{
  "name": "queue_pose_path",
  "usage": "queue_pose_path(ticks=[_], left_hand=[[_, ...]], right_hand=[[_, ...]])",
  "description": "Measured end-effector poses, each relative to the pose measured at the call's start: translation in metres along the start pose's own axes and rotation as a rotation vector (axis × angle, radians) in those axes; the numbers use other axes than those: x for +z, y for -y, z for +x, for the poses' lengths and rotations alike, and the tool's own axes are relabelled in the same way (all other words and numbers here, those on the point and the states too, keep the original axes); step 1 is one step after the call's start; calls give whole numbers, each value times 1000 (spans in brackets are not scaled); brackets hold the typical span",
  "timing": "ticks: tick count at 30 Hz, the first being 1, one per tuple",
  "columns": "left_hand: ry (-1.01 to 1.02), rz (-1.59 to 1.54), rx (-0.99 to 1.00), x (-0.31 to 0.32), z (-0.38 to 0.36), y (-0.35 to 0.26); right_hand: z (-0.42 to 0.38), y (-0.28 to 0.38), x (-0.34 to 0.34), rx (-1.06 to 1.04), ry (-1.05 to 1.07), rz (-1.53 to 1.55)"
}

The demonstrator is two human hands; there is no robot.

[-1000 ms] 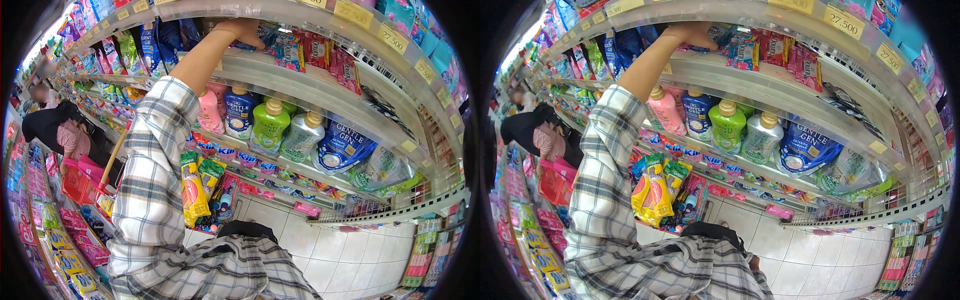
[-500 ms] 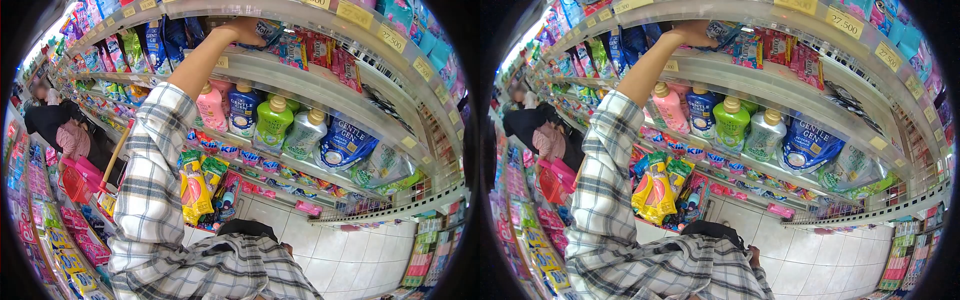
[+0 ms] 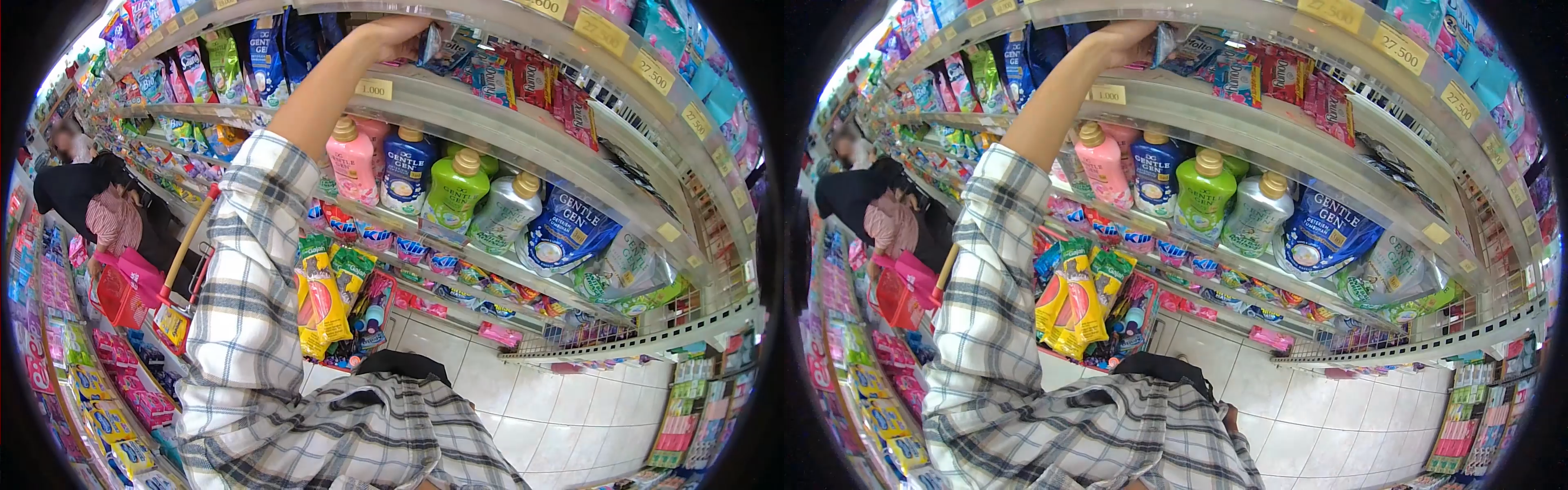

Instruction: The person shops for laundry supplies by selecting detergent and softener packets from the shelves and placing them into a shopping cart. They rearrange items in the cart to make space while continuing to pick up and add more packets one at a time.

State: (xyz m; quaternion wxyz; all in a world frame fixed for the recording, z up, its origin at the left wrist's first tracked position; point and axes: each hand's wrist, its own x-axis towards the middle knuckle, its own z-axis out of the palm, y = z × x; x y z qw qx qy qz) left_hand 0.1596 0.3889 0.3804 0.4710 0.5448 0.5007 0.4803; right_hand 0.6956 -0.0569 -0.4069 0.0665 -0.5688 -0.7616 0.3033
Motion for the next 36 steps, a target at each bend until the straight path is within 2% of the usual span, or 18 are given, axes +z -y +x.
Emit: queue_pose_path(ticks=[1, 4, 5, 8, 9, 12, 14, 16, 17, 19, 22, 24, 28, 32, 33, 36], left_hand=[[141, -16, -10, -7, 1, 6], [211, -45, 160, -24, -27, 10], [87, 259, 151, -6, -69, -10], [118, 587, 666, -17, -88, 1], [158, 624, 646, -24, -96, -1], [158, 432, 623, -32, -150, -9], [219, 478, 716, -63, -169, 17], [65, 505, 720, -81, -206, 60], [33, 517, 696, -99, -217, 87], [-125, 584, 503, -125, -254, 135], [-306, 570, 233, -168, -289, 243], [-401, 708, 77, -192, -312, 325], [-450, 807, -32, -193, -339, 423], [-381, 869, 16, -185, -338, 474], [-334, 900, -84, -181, -335, 476], [-399, 981, -177, -164, -331, 472]], right_hand=[[3, 1, 0, 14, 2, 3], [4, 15, -19, -58, -25, 93], [7, 21, -26, -104, -41, 137], [20, -15, 5, -117, 26, -38], [21, -23, 2, -115, 113, -42], [37, -70, 43, -150, -45, 209], [44, -34, -4, -48, 49, 229], [51, 16, -48, 134, 134, 346], [54, 33, -60, 210, 157, 405], [56, 63, -74, 344, 183, 498], [54, 93, -86, 487, 183, 541], [48, 93, -83, 556, 175, 540], [33, 80, -70, 649, 166, 537], [19, 56, -57, 708, 152, 546], [18, 53, -55, 727, 146, 560], [21, 68, -62, 805, 137, 594]])
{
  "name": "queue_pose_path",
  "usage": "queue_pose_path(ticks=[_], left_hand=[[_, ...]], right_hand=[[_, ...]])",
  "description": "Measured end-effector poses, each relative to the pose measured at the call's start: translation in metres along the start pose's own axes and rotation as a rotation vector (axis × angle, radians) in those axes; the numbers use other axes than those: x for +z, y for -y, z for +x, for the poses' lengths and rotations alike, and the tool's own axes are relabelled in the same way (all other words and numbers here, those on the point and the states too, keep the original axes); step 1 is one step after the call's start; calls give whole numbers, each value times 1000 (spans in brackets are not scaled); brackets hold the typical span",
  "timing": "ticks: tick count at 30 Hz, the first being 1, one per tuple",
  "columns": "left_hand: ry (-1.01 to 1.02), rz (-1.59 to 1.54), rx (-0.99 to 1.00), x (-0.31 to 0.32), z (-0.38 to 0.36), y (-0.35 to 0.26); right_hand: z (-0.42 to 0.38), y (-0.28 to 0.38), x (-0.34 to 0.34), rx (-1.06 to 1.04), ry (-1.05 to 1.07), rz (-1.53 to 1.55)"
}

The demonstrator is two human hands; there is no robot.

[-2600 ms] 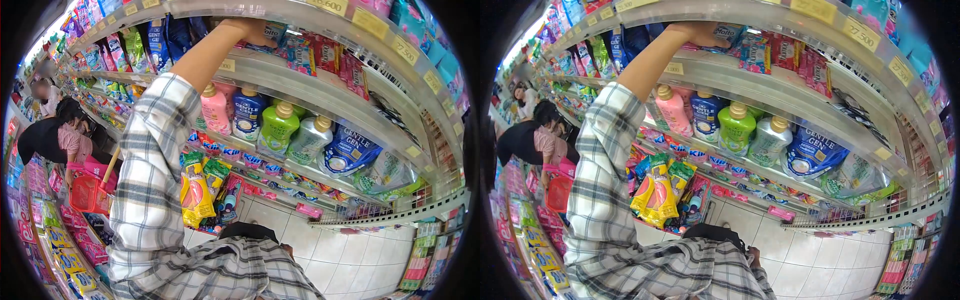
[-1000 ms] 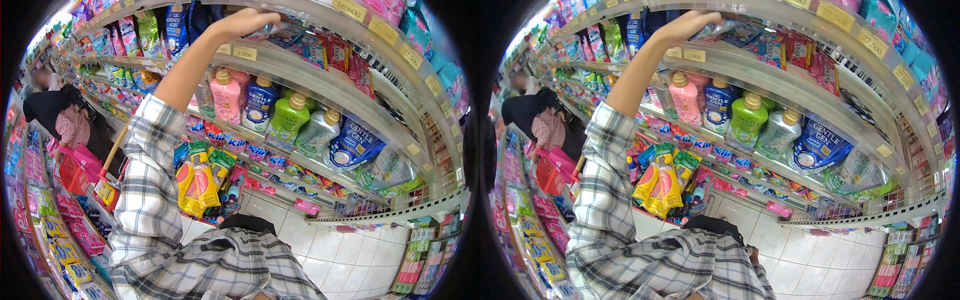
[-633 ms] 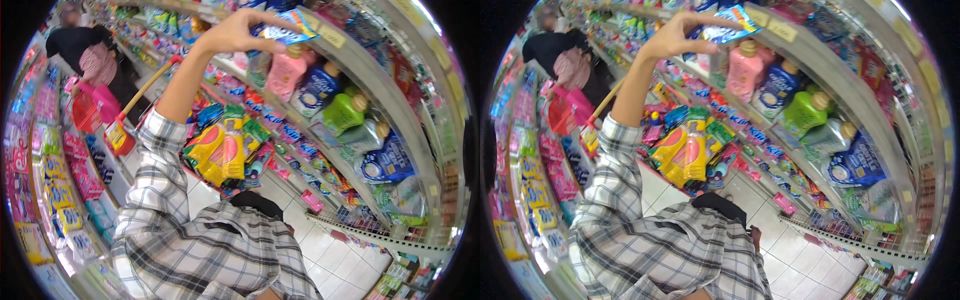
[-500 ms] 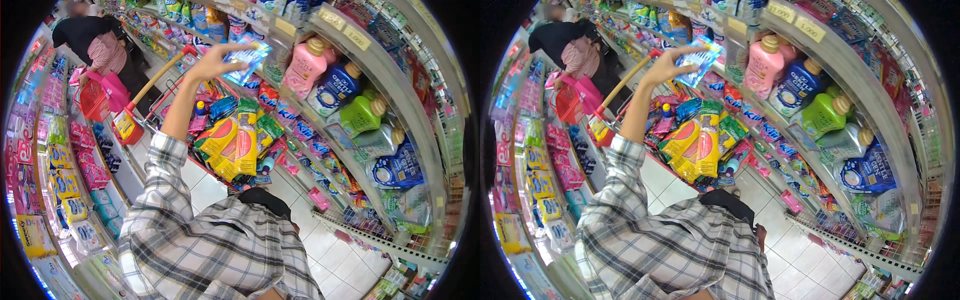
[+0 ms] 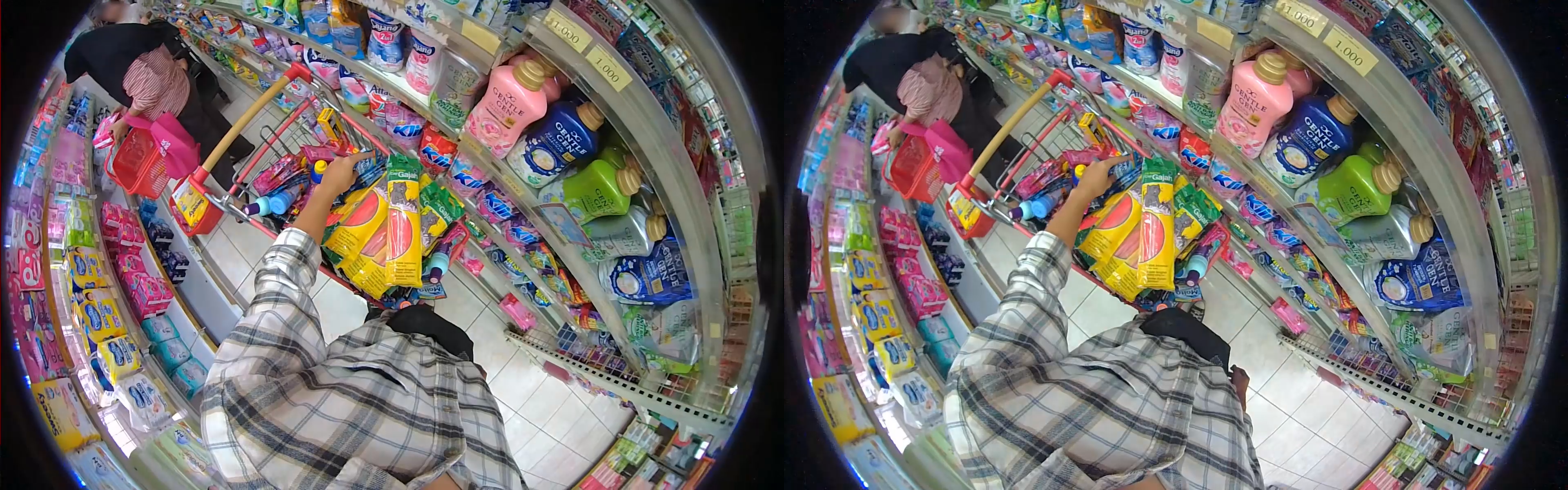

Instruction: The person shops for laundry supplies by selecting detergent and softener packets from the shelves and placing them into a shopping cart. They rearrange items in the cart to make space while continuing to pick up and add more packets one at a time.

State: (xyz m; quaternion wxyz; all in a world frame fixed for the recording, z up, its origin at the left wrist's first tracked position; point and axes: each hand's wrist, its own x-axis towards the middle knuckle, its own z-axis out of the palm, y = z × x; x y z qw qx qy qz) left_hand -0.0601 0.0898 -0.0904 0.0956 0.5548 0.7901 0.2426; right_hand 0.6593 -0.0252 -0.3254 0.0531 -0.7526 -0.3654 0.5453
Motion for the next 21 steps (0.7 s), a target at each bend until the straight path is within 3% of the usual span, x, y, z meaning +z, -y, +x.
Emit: queue_pose_path(ticks=[4, 9, 13, 16, 19, 21], left_hand=[[-3, -43, -136, -1, 2, -18], [-41, 204, -188, 26, 12, -1], [43, 309, -265, 44, 23, 5], [75, 328, -301, 20, 28, -28], [-166, 332, -163, -36, 31, -100], [-462, 129, 17, -85, 37, -167]], right_hand=[[-22, 23, 4, -24, -23, -1], [-31, 21, -6, -124, 13, -63], [-36, 21, -10, -251, 31, -103], [-41, 24, -11, -302, 34, -47], [-40, 41, -10, -245, 24, -33], [-28, 42, -7, -258, 13, -128]])
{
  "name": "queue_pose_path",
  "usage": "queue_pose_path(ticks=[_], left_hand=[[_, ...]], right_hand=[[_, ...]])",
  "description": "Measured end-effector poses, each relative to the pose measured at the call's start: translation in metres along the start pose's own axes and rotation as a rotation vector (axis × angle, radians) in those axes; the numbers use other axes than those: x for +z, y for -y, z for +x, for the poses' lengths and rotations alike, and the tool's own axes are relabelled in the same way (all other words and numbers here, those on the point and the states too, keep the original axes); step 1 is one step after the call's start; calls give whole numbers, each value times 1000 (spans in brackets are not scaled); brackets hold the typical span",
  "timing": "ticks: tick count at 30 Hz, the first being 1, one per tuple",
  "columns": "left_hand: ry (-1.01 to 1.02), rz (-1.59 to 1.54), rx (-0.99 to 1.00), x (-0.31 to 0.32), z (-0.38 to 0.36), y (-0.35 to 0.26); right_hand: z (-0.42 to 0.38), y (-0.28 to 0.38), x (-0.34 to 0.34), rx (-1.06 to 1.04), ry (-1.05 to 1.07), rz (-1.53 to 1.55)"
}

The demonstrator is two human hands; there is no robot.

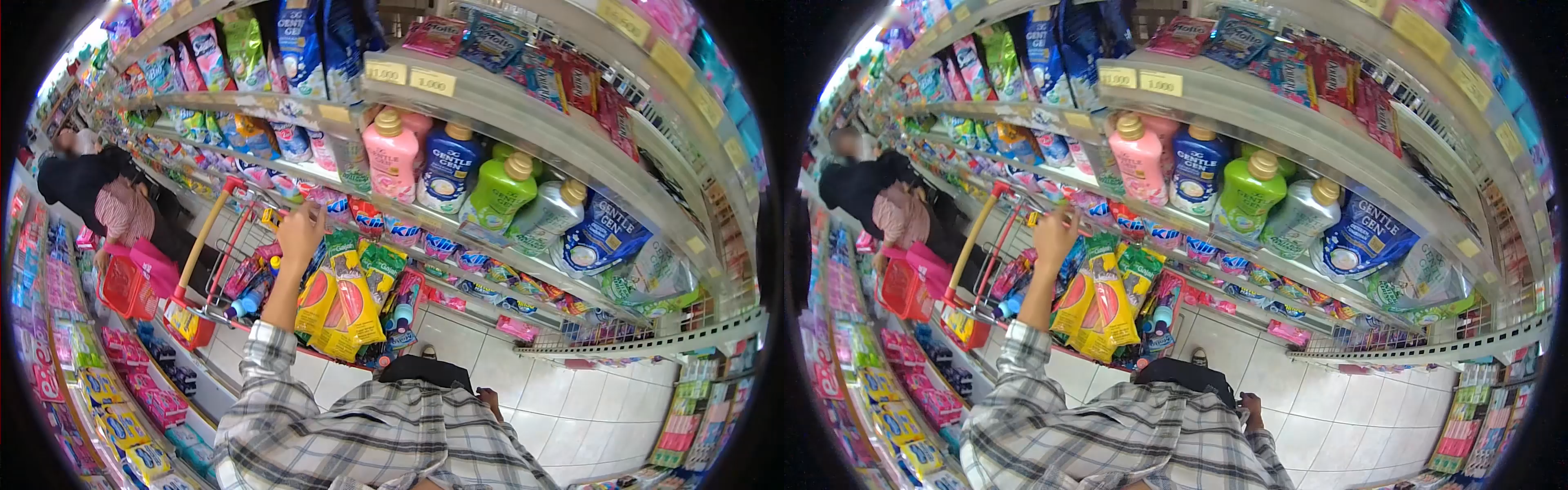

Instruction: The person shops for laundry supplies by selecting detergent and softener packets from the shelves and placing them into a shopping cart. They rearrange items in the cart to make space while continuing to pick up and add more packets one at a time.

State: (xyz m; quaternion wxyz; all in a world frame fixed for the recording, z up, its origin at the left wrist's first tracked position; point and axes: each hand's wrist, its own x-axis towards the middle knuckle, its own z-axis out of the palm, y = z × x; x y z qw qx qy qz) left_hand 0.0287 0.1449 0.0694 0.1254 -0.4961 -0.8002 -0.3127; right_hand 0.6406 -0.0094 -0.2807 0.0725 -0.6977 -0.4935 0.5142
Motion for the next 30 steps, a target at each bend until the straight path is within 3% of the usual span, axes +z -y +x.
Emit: queue_pose_path(ticks=[1, 2, 5, 6, 9, 10, 12, 15, 19, 20, 21, 22, 25, 26, 30], left_hand=[[-53, -97, 45, -31, 13, -35], [-106, -194, 86, -61, 27, -71], [-336, -437, 501, -124, 58, -159], [-397, -500, 649, -134, 72, -183], [-315, -402, 893, -149, 117, -246], [-282, -345, 957, -146, 134, -264], [-74, -307, 919, -120, 172, -289], [401, -124, 673, -106, 209, -327], [144, 75, 869, -49, 257, -345], [112, 131, 889, -46, 263, -349], [82, 187, 907, -48, 265, -354], [56, 163, 898, -49, 266, -358], [63, 226, 857, -41, 271, -362], [60, 167, 827, -40, 273, -361], [363, -31, 432, -68, 257, -367]], right_hand=[[3, -15, 3, 4, 7, -53], [13, -32, 4, -127, 24, -158], [48, -66, 9, -270, 89, -249], [46, -60, 9, -158, 74, -101], [61, -63, 7, -644, -10, -618], [58, -54, 5, -494, 39, -422], [51, -37, 2, -201, 48, 5], [46, -37, 1, -242, 9, 8], [33, -58, 1, -498, -109, -267], [40, -77, 9, -425, -122, -162], [28, -71, 11, -182, -120, 217], [22, -62, 9, -107, -117, 290], [25, -68, 2, -222, -83, -38], [27, -72, -2, -252, -73, -111], [18, -75, -16, -245, -1, -326]])
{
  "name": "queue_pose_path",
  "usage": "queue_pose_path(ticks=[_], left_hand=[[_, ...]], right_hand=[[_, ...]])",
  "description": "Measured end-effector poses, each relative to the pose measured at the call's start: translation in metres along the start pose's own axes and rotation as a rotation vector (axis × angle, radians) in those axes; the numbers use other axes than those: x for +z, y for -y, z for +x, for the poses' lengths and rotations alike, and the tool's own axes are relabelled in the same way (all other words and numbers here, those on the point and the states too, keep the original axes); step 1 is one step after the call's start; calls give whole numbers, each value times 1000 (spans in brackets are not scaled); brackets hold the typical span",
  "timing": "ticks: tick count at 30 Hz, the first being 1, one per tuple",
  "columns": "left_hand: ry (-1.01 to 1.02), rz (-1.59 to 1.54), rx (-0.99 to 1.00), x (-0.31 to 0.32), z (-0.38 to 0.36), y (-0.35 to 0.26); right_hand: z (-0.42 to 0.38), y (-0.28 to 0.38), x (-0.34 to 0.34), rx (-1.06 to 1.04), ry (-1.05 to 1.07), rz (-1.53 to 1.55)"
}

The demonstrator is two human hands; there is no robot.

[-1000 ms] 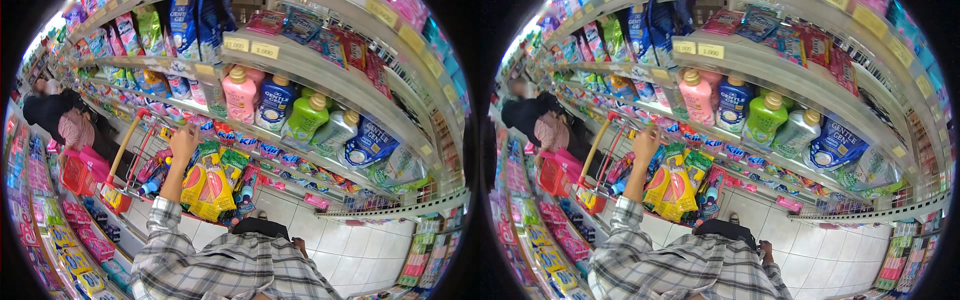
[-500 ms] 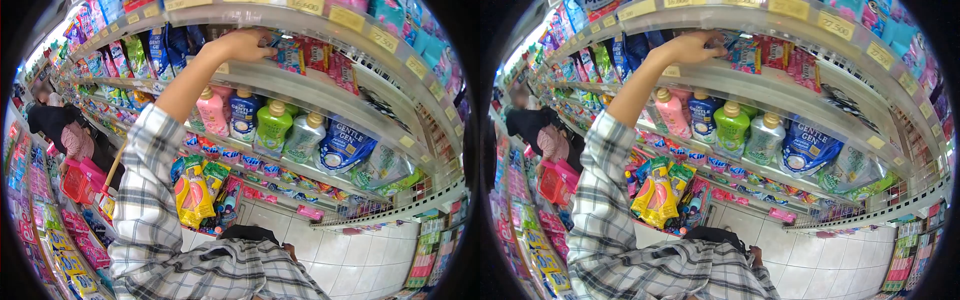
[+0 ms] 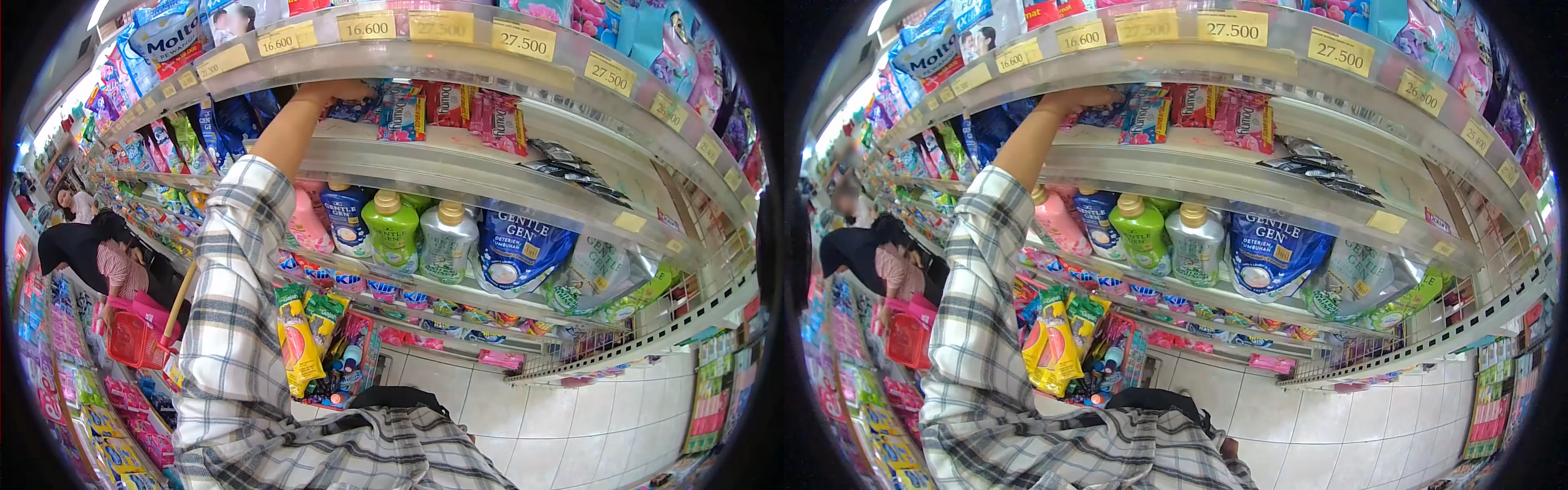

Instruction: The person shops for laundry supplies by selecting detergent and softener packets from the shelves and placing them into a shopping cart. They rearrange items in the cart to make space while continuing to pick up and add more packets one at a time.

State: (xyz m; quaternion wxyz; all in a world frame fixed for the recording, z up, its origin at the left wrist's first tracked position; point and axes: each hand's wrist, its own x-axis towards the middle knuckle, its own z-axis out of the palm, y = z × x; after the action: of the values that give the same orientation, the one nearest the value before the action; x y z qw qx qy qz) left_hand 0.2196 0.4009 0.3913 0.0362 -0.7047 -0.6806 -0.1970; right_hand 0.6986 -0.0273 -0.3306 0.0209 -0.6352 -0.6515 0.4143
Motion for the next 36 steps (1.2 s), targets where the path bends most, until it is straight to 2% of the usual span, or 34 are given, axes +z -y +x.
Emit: queue_pose_path(ticks=[2, 5, 6, 8, 10, 15, 16, 18, 20, 23, 24, 25, 27, 29, 30, 31, 35, 36], left_hand=[[41, -69, -25, -3, 9, 11], [-292, 217, 437, 0, 19, 30], [-318, 220, 458, 1, 18, 33], [-373, 228, 495, 4, 18, 33], [-356, 84, 434, 10, 17, 33], [-311, -350, 215, 15, 11, 42], [-205, -496, 137, 19, 16, 58], [-74, -683, -24, 8, 2, 50], [35, -777, -145, -7, -10, 52], [187, -758, -238, -28, -39, 49], [315, -673, -107, -50, -67, 41], [234, -677, -156, -53, -83, 37], [138, -726, 237, -51, -95, 60], [122, -792, 257, -58, -123, 73], [107, -913, 331, -56, -132, 84], [71, -895, 362, -58, -144, 94], [209, -1062, 460, -54, -194, 145], [151, -926, 464, -50, -211, 153]], right_hand=[[-3, 4, -8, 35, 107, -205], [-5, 4, -22, -39, 148, -375], [-4, -3, -28, -199, 73, -268], [14, -5, -28, 93, 76, 254], [24, -7, -32, 240, 56, 544], [39, 9, -40, 232, -26, 686], [39, 12, -40, 227, -35, 693], [37, 17, -39, 191, -53, 699], [34, 32, -40, 391, -53, 713], [29, -12, -5, -380, -189, 250], [25, -22, 3, -418, -174, 166], [25, -30, 6, -431, -160, 114], [24, -36, 10, -399, -106, 33], [23, -39, 10, -369, -52, -45], [23, -38, 7, -377, -40, -77], [25, -37, 5, -397, -34, -120], [39, -26, -4, -427, -21, -213], [43, -22, -5, -381, 7, -169]])
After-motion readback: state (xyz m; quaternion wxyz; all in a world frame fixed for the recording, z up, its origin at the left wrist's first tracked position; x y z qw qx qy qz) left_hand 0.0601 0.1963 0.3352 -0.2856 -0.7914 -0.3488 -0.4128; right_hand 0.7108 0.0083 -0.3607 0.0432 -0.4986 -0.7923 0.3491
